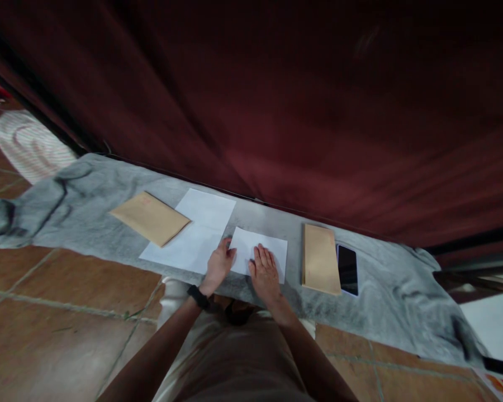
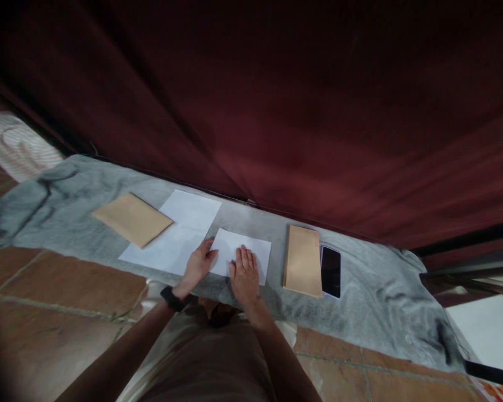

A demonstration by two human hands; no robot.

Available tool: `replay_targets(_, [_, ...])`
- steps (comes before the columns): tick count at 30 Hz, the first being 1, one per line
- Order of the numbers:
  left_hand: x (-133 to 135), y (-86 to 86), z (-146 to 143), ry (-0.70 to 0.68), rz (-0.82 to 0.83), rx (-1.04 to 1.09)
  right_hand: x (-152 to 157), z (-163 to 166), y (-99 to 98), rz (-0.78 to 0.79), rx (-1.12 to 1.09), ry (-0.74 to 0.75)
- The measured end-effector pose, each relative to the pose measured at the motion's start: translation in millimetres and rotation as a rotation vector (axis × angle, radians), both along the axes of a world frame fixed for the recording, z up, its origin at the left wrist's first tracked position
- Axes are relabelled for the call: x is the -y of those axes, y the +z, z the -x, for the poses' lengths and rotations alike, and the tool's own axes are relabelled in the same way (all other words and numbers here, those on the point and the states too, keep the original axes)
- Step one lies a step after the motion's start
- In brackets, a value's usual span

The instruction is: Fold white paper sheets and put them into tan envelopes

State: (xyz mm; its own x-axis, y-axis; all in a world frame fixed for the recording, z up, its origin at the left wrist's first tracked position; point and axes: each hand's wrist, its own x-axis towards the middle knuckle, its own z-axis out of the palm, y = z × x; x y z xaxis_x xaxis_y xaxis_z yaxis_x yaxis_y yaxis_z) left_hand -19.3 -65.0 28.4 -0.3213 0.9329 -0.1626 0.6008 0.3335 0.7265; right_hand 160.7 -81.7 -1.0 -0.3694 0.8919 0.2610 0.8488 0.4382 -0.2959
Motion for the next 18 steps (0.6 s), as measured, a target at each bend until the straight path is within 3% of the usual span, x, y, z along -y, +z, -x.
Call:
replay_targets(5, [12,6.0,-15,-0.018,0.039,-0.289,4,-16,-3.0,-0.024,0.037,0.009])
replay_targets(9, [20,2.3,-34,-0.133,-0.203,-0.521,6,-17,-4.3,-0.015,0.038,0.014])
replay_targets(13, [17,-10.5,-59,-0.390,-0.397,-0.553,-1,-16,-7.1,0.007,-0.029,0.002])
replay_targets(18, [2,-24.1,-69,-0.427,-0.357,-0.546,-17,-20,-6.2,0.024,-0.083,-0.026])
